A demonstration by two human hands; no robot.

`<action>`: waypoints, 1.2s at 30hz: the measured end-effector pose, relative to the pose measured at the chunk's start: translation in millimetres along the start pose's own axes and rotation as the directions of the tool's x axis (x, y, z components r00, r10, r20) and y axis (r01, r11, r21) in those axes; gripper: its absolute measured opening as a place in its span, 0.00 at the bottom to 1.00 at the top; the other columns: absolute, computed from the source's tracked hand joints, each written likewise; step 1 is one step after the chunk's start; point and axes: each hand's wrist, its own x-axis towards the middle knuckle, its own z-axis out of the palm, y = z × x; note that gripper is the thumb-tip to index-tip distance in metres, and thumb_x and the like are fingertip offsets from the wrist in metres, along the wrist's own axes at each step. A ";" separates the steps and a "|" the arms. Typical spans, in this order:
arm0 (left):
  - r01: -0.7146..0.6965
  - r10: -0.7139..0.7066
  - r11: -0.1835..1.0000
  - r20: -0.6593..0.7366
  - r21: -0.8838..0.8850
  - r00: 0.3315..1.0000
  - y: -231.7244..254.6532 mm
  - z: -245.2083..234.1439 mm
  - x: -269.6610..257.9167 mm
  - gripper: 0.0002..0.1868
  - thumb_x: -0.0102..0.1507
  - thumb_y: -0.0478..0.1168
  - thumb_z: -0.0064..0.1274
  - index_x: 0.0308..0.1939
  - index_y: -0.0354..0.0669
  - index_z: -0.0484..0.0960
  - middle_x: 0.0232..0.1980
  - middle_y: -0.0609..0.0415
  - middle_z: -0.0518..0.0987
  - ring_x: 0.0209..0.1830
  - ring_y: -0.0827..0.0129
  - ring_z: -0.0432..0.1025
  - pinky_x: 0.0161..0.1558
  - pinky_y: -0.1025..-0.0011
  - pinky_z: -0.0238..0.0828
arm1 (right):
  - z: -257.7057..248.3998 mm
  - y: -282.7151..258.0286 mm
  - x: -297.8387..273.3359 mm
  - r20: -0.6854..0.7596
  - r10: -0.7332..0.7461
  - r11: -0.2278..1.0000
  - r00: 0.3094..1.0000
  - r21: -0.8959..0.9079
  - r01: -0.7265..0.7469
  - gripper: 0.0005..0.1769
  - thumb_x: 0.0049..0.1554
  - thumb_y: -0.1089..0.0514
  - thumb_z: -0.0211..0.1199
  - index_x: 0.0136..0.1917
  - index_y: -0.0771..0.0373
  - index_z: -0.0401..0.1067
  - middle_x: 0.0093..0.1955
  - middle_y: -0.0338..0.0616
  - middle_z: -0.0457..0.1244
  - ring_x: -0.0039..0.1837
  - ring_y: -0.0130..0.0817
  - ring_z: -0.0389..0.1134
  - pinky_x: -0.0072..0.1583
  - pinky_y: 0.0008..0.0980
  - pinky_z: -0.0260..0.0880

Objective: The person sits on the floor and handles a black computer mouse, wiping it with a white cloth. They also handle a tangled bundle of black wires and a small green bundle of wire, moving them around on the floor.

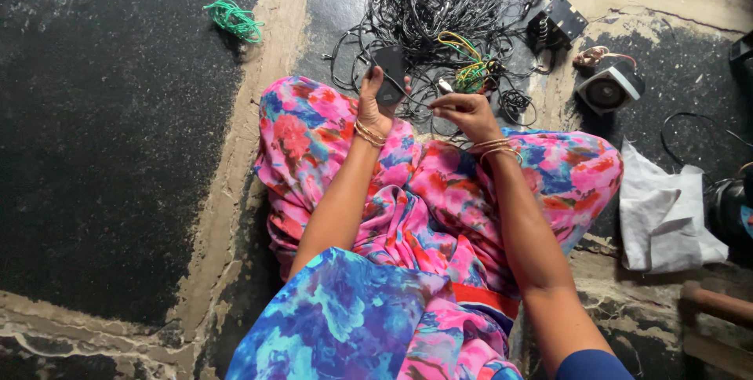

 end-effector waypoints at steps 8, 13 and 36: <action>-0.110 0.100 0.980 0.068 0.163 0.993 7.2 -4.1 7.4 0.24 0.60 0.35 0.65 0.57 0.40 0.73 0.45 0.48 0.81 0.39 0.57 0.80 0.31 0.65 0.82 | 0.3 -1.2 -7.6 0.015 -0.024 0.939 1.000 -0.343 0.027 0.07 0.57 0.62 0.70 0.49 0.66 0.79 0.37 0.43 0.69 0.40 0.19 0.66 0.44 0.25 0.68; -0.069 0.076 0.988 0.044 -0.142 0.996 52.9 -22.8 32.3 0.20 0.63 0.37 0.64 0.56 0.36 0.78 0.47 0.45 0.83 0.44 0.55 0.81 0.35 0.68 0.82 | -25.0 -7.5 -14.8 -0.171 -0.064 0.874 0.983 -0.486 -0.028 0.05 0.57 0.62 0.70 0.48 0.65 0.79 0.35 0.46 0.68 0.37 0.23 0.67 0.41 0.27 0.66; -0.320 0.070 0.694 0.382 0.645 0.922 -52.6 29.5 8.1 0.34 0.58 0.27 0.65 0.67 0.37 0.70 0.58 0.50 0.77 0.56 0.69 0.74 0.56 0.72 0.75 | -40.7 -9.8 -2.3 -0.372 -0.031 0.899 0.928 0.396 0.189 0.06 0.66 0.62 0.61 0.52 0.67 0.76 0.41 0.42 0.69 0.40 0.27 0.71 0.45 0.28 0.73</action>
